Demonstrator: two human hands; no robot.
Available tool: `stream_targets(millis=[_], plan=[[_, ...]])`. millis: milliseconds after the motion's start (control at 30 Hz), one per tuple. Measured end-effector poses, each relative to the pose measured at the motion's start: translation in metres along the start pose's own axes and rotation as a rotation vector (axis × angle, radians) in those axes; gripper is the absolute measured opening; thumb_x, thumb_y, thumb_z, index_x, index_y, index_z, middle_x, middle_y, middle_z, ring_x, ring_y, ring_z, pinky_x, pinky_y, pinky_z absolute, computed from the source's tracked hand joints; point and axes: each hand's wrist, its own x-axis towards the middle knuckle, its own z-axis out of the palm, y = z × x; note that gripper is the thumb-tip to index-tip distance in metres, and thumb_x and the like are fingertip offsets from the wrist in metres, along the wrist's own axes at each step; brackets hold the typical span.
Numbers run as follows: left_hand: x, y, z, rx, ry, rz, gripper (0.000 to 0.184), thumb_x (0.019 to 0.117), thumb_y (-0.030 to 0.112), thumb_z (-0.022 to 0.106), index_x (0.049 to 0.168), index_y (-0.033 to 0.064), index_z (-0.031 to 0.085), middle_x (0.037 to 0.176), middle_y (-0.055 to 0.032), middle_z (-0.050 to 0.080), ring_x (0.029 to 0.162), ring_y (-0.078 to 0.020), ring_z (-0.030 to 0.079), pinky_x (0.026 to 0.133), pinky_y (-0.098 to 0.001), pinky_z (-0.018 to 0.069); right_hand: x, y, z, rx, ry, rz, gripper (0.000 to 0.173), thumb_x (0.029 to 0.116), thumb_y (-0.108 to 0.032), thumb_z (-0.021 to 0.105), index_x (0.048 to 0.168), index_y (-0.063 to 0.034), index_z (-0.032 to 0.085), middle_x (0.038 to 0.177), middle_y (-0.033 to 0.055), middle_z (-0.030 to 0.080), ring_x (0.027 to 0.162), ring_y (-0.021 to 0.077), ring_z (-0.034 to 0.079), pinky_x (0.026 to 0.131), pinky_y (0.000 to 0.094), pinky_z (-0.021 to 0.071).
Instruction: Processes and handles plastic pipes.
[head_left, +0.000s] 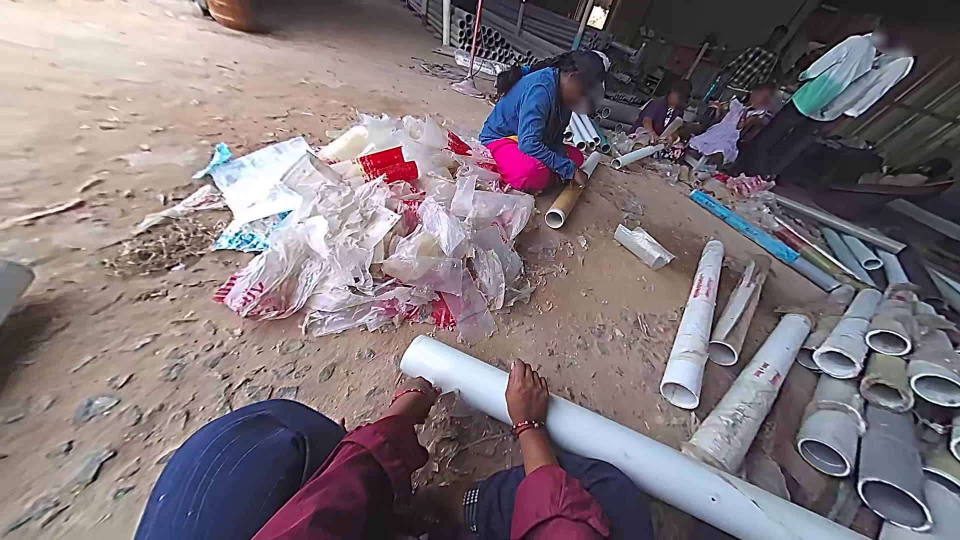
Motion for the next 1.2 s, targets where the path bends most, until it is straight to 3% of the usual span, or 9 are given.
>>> stream_targets(millis=[67,133,267,467,633,700,800,967,1200], plan=[[-0.03,0.007,-0.004,0.134,-0.053,0.044,0.049,0.1126,0.029,0.042,0.135,-0.0118,0.056,0.145,-0.0325,0.053,0.139,-0.0424,0.051,0.117,-0.0534,0.0361,0.02,-0.001,-0.021,0.024,-0.269,0.085,0.037,0.1107,-0.017,0.04,0.133,0.0006,0.064,0.121,0.0217,0.072,0.113,0.0372,0.069,0.099,0.0525,0.0506],[-0.006,-0.003,-0.003,0.245,-0.166,0.173,0.051,0.1115,0.032,0.041,0.122,-0.0118,0.065,0.123,-0.0329,0.066,0.116,-0.0425,0.067,0.099,-0.0556,0.0526,0.043,0.005,-0.031,-0.008,-0.432,0.144,0.039,0.1116,-0.019,0.037,0.137,-0.0007,0.059,0.126,0.021,0.07,0.118,0.0355,0.068,0.1,0.0517,0.0503],[-0.013,-0.013,0.012,-0.113,-0.117,0.1,0.054,0.1143,0.038,0.033,0.127,-0.0082,0.06,0.114,-0.0257,0.066,0.102,-0.0327,0.067,0.096,-0.0483,0.0519,0.063,0.013,-0.026,-0.06,-0.497,0.183,0.038,0.112,-0.019,0.037,0.137,-0.0005,0.059,0.124,0.0222,0.07,0.117,0.0371,0.068,0.098,0.0537,0.051],[-0.02,-0.012,-0.016,0.105,0.261,0.361,0.07,0.1003,0.045,0.066,0.148,-0.0031,0.047,0.154,-0.0261,0.045,0.146,-0.0414,0.041,0.12,-0.0532,0.0336,0.045,0.007,-0.022,-0.058,-0.39,0.126,0.039,0.1123,-0.017,0.035,0.136,0.0028,0.06,0.12,0.027,0.071,0.112,0.0428,0.069,0.095,0.0573,0.0508],[0.008,-0.006,0.018,0.3,0.079,0.689,0.09,0.0906,0.037,0.079,0.159,0.0009,0.033,0.167,-0.0176,0.031,0.158,-0.0318,0.024,0.128,-0.0553,0.0117,0.037,0.01,-0.019,-0.031,-0.273,0.061,0.038,0.1115,-0.015,0.037,0.13,0.0063,0.063,0.113,0.0287,0.072,0.106,0.0443,0.071,0.091,0.0573,0.052],[0.012,0.0,0.026,0.352,0.079,0.702,0.069,0.0966,0.015,0.071,0.157,0.0028,0.04,0.166,-0.0143,0.036,0.157,-0.0303,0.026,0.128,-0.0537,0.0128,0.037,0.01,-0.019,-0.032,-0.275,0.044,0.038,0.1114,-0.014,0.037,0.129,0.0067,0.063,0.113,0.0289,0.072,0.106,0.0443,0.071,0.092,0.0568,0.0523],[0.008,0.005,0.026,0.294,0.088,0.658,0.05,0.1037,-0.008,0.039,0.15,0.0056,0.053,0.161,-0.0109,0.045,0.155,-0.0312,0.033,0.127,-0.0505,0.0213,0.029,0.007,-0.018,-0.024,-0.262,0.01,0.038,0.111,-0.012,0.037,0.13,0.0075,0.063,0.113,0.0283,0.072,0.107,0.0435,0.071,0.093,0.0563,0.0519],[-0.005,0.003,0.022,0.348,0.028,0.606,0.053,0.1046,-0.009,0.036,0.151,0.0099,0.053,0.163,-0.0071,0.043,0.154,-0.0319,0.034,0.125,-0.0539,0.0256,-0.009,-0.01,-0.004,0.025,-0.008,-0.021,0.029,0.1032,-0.006,0.051,0.12,0.0044,0.072,0.103,0.0247,0.076,0.096,0.0423,0.074,0.086,0.0561,0.0557],[-0.011,0.001,0.023,0.378,-0.03,0.552,0.051,0.1066,-0.002,0.038,0.15,0.0174,0.056,0.157,-0.007,0.051,0.145,-0.0346,0.048,0.121,-0.0546,0.034,0.017,-0.013,-0.013,-0.034,-0.266,0.094,0.038,0.1083,-0.012,0.043,0.14,-0.0003,0.061,0.122,0.0205,0.072,0.114,0.0349,0.07,0.102,0.0498,0.049]])
